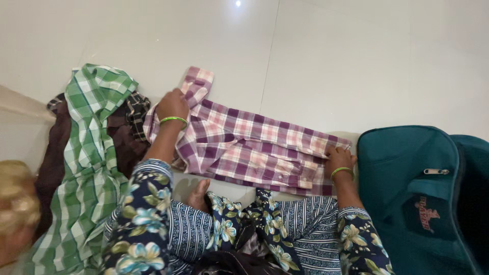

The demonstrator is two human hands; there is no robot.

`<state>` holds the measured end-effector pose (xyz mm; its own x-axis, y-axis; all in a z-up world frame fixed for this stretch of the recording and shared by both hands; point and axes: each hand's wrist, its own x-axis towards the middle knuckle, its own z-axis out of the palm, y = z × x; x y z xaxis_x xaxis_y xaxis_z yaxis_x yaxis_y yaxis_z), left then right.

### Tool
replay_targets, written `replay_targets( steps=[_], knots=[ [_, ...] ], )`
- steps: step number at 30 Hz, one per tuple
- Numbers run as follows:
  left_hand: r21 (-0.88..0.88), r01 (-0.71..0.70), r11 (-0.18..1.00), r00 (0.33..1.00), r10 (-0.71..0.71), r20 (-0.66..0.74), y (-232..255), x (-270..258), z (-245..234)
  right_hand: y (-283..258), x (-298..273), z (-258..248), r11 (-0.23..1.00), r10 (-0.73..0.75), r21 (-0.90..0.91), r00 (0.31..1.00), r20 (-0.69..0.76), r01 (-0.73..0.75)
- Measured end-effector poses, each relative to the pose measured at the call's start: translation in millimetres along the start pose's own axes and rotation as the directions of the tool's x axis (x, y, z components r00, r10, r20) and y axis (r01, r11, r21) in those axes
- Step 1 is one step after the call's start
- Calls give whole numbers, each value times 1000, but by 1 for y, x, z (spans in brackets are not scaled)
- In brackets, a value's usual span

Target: The person folds a plaid shirt by smoothing the fabric, folding in the sleeves and sides, and then folding the body of the shirt into a square before placing it into a bag.

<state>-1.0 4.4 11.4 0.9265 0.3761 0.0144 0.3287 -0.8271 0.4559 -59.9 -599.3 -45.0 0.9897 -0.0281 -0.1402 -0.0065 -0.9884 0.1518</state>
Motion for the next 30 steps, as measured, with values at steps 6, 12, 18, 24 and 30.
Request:
replay_targets(
  steps=[6, 12, 18, 24, 30],
  knots=[
    [-618, -320, 718, 938, 332, -101, 8, -4, -81, 1, -5, -4, 1000, 1, 17, 1000, -15, -1],
    [-495, 76, 865, 233, 468, 853, 21, -78, -151, 5, -2, 2, 999, 33, 17, 999, 7, -33],
    [-163, 55, 985, 714, 75, 696, 1, -42, -68, -3, 0, -5, 998, 65, 11, 995, 71, -66],
    [-137, 6, 991, 979, 21, 201, -53, 15, 35, 1, -1, -2, 995, 35, 91, 999, 41, -39],
    [-143, 242, 960, 969, -231, 92, -40, 20, 57, 8, -1, 4, 985, -19, 172, 1000, -19, 22]
  ],
)
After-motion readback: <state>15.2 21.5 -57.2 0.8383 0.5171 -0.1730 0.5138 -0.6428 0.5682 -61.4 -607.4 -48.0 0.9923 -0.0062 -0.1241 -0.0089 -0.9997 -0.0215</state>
